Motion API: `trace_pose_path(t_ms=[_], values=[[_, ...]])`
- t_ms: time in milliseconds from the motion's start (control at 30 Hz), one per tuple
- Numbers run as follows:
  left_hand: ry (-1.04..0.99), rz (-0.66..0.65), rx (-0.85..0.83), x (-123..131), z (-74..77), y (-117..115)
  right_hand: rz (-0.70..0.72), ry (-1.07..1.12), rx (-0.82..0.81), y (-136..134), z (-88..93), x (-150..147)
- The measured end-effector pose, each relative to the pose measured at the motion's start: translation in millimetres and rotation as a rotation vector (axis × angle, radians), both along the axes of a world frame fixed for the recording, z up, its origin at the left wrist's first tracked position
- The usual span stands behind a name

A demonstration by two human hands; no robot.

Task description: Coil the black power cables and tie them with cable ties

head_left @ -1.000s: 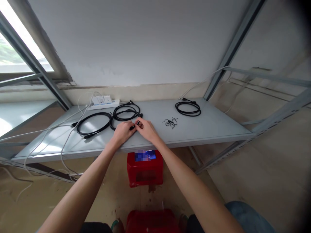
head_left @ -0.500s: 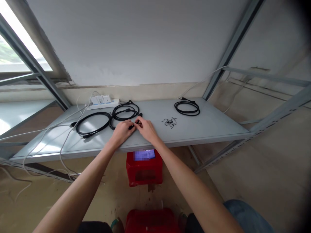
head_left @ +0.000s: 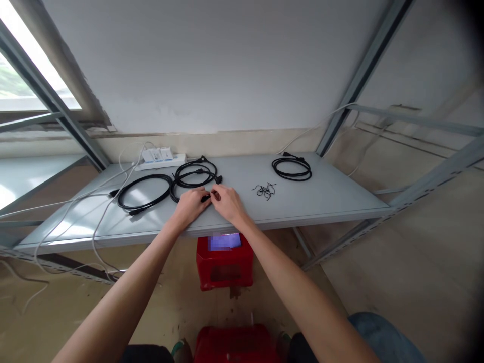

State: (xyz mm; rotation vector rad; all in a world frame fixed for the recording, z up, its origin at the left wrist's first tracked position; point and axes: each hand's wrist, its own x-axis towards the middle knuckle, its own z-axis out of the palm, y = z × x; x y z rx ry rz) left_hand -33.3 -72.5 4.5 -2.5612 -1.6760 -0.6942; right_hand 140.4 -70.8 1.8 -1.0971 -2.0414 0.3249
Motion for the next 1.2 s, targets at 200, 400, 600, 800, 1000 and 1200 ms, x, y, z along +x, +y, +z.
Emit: trace_pose_path(t_ms=[200, 400, 600, 800, 1000, 1200], values=[[0.050, 0.067, -0.014, 1.1, 0.0, 0.7, -0.128, -0.070, -0.047, -1.1, -0.6, -1.4], [0.056, 0.053, -0.010, 1.2, 1.2, -0.9, -0.189, -0.206, -0.065, -4.6, 0.8, -4.2], [0.072, 0.045, -0.020, 1.2, 3.5, -1.9, -0.154, -0.308, 0.113, -9.5, 2.3, -6.5], [0.056, 0.048, -0.007, 1.9, 2.7, -1.7, -0.071, -0.411, 0.241, -14.0, 7.0, -4.3], [0.025, 0.031, 0.000, 2.0, 3.5, -2.6, -0.112, -0.443, 0.267, -14.4, 5.9, -3.5], [0.002, 0.041, 0.009, 1.9, 3.3, -2.2, -0.130, -0.472, 0.241, -14.8, 5.1, -4.1]])
